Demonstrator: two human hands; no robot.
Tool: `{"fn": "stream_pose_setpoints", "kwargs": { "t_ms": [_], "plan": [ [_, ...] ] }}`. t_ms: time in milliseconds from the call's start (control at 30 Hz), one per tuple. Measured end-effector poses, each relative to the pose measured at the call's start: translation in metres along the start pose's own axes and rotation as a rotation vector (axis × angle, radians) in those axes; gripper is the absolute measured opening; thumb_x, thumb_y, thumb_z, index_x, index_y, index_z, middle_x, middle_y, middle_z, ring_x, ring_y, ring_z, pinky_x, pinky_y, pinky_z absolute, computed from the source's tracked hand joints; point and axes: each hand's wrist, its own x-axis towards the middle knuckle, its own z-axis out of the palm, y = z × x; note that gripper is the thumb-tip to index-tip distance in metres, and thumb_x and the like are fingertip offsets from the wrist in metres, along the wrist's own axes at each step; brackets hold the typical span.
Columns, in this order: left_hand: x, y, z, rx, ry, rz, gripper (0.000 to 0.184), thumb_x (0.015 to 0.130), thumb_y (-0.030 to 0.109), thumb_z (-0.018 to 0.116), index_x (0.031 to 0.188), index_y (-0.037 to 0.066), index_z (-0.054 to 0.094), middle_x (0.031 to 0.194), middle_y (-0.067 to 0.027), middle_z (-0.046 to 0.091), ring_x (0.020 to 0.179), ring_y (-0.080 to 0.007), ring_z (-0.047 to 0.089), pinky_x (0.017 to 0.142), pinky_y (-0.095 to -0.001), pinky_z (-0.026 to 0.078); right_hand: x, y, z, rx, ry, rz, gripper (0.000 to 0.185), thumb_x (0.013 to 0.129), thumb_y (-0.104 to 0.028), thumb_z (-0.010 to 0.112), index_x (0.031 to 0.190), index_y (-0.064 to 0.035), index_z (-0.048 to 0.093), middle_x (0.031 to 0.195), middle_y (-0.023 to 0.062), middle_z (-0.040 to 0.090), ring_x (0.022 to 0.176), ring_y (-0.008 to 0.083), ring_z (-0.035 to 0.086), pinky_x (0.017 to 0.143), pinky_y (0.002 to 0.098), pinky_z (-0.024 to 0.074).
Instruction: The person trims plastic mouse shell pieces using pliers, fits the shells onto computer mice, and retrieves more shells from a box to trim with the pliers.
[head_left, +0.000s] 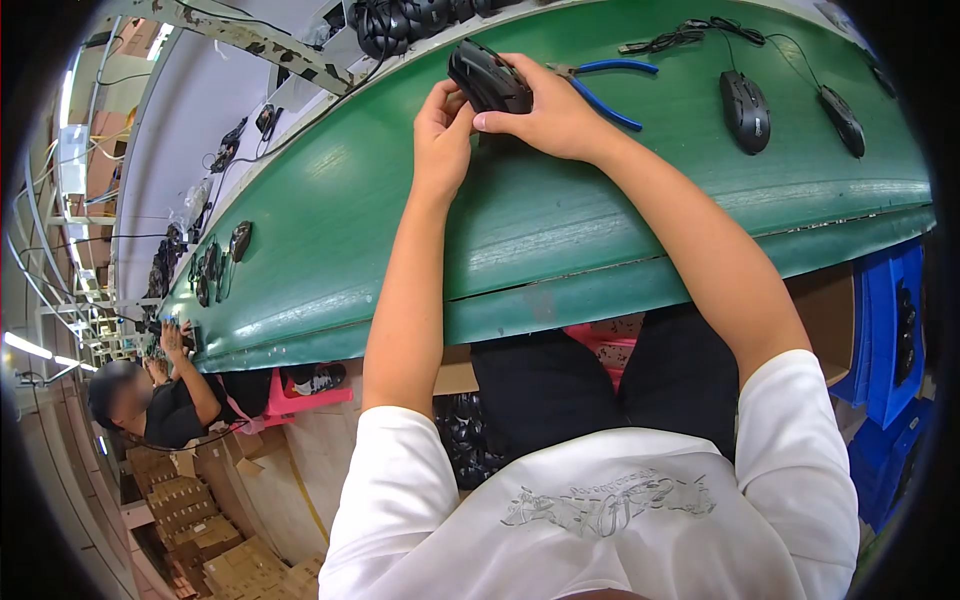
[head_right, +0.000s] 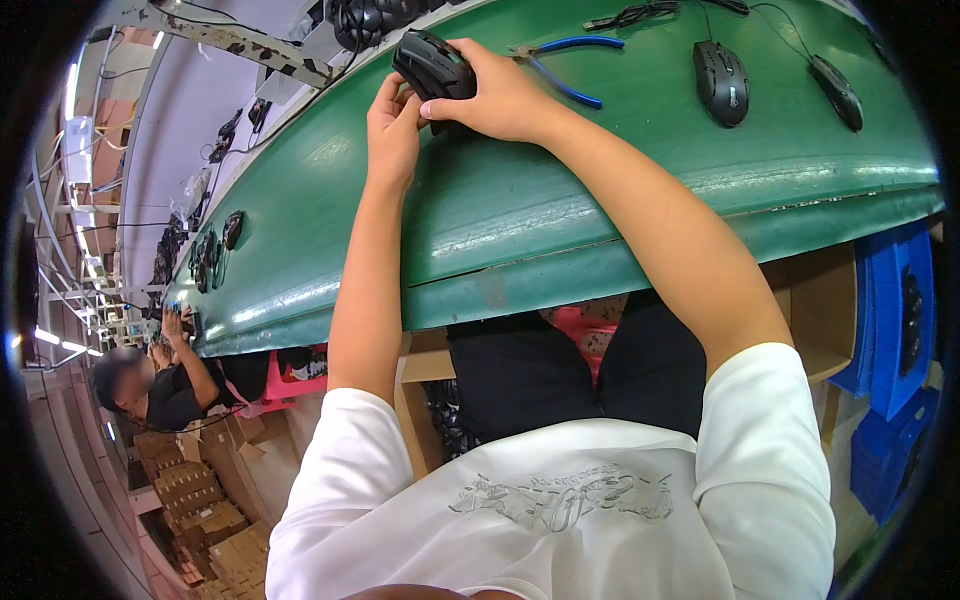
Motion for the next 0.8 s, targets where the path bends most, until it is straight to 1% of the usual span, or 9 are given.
{"fn": "stream_pose_setpoints", "kwargs": {
  "t_ms": [67, 200, 400, 533, 733, 800],
  "plan": [
    [0.0, -0.001, 0.0, 0.012, 0.009, -0.011, 0.023, 0.097, 0.005, 0.053, 0.119, 0.0, 0.057, 0.108, -0.01, 0.067, 0.094, -0.0142, 0.06, 0.081, -0.0231, 0.048, 0.0, -0.001, 0.0, 0.0, -0.002, -0.004, 0.072, 0.08, -0.028, 0.079, 0.139, -0.0028, 0.047, 0.118, 0.0188, 0.067, 0.098, 0.0269, 0.068, 0.086, 0.0338, 0.0544],
    [0.002, -0.005, 0.001, -0.077, 0.071, -0.09, 0.025, 0.097, 0.004, 0.051, 0.121, 0.001, 0.055, 0.112, -0.0103, 0.064, 0.098, -0.015, 0.06, 0.083, -0.0239, 0.048, -0.001, -0.003, 0.0, 0.022, -0.012, 0.015, 0.072, 0.08, -0.028, 0.079, 0.139, -0.0024, 0.047, 0.119, 0.0194, 0.066, 0.101, 0.0281, 0.067, 0.088, 0.0347, 0.0539],
    [0.002, -0.015, 0.004, -0.062, 0.041, 0.004, 0.029, 0.096, 0.004, 0.052, 0.125, 0.002, 0.054, 0.119, -0.0112, 0.062, 0.102, -0.0158, 0.059, 0.084, -0.0241, 0.048, -0.003, 0.0, 0.002, 0.033, -0.045, -0.005, 0.07, 0.083, -0.024, 0.078, 0.141, -0.0029, 0.046, 0.118, 0.017, 0.065, 0.098, 0.0241, 0.065, 0.086, 0.0327, 0.0524],
    [0.0, -0.006, 0.005, -0.145, 0.031, -0.087, 0.028, 0.095, 0.003, 0.052, 0.124, 0.002, 0.055, 0.122, -0.0114, 0.06, 0.104, -0.016, 0.058, 0.085, -0.0242, 0.047, -0.003, 0.0, 0.001, 0.053, -0.048, -0.04, 0.069, 0.083, -0.024, 0.078, 0.141, -0.0036, 0.046, 0.118, 0.0164, 0.065, 0.097, 0.0237, 0.065, 0.086, 0.0325, 0.052],
    [0.0, -0.007, 0.006, -0.111, 0.046, -0.078, 0.027, 0.095, 0.004, 0.053, 0.122, 0.003, 0.056, 0.12, -0.0101, 0.06, 0.103, -0.0155, 0.058, 0.083, -0.0248, 0.048, -0.003, 0.0, 0.0, 0.058, -0.057, -0.024, 0.069, 0.083, -0.025, 0.078, 0.141, -0.0037, 0.046, 0.118, 0.0161, 0.065, 0.096, 0.0232, 0.064, 0.086, 0.0323, 0.0516],
    [-0.001, -0.005, 0.005, -0.099, 0.049, -0.112, 0.028, 0.094, 0.003, 0.052, 0.122, 0.003, 0.056, 0.119, -0.0098, 0.06, 0.102, -0.0156, 0.058, 0.083, -0.0251, 0.048, -0.003, -0.002, -0.001, 0.047, -0.069, -0.002, 0.069, 0.083, -0.024, 0.078, 0.141, -0.0039, 0.046, 0.118, 0.016, 0.065, 0.096, 0.0231, 0.064, 0.086, 0.0323, 0.0515]
  ]
}}
